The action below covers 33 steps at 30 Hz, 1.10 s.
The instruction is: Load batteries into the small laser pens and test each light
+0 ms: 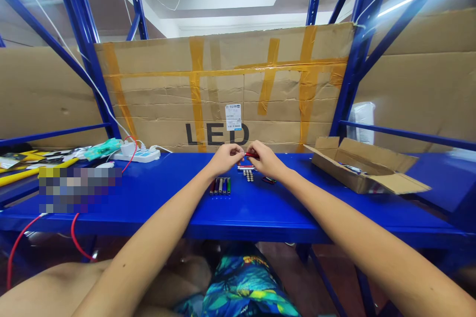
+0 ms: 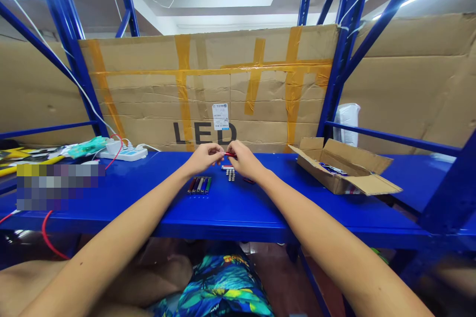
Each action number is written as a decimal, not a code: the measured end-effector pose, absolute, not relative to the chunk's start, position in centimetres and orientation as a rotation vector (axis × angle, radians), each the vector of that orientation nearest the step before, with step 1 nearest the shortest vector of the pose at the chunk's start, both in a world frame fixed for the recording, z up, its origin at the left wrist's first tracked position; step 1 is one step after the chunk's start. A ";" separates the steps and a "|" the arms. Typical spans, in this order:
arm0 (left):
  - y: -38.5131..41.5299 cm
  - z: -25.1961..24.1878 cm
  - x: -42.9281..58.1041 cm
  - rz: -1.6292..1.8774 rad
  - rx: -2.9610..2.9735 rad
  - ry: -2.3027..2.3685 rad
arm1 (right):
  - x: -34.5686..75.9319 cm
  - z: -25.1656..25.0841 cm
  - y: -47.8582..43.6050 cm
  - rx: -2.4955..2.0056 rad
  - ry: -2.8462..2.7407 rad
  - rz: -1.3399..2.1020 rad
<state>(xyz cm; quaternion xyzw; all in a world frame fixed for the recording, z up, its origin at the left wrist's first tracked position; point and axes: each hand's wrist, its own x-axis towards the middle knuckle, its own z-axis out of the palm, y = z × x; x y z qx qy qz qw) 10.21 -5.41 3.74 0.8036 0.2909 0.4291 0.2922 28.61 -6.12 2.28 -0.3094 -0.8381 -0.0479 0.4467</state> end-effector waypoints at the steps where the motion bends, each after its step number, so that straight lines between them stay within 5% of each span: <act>1: -5.4 3.8 10.2 1.141 2.144 0.767 | 28.6 2.3 -6.1 -0.762 -2.076 -0.124; 33: -5.5 3.7 10.1 1.163 2.209 0.765 | 28.9 3.1 -6.6 -0.776 -2.136 -0.076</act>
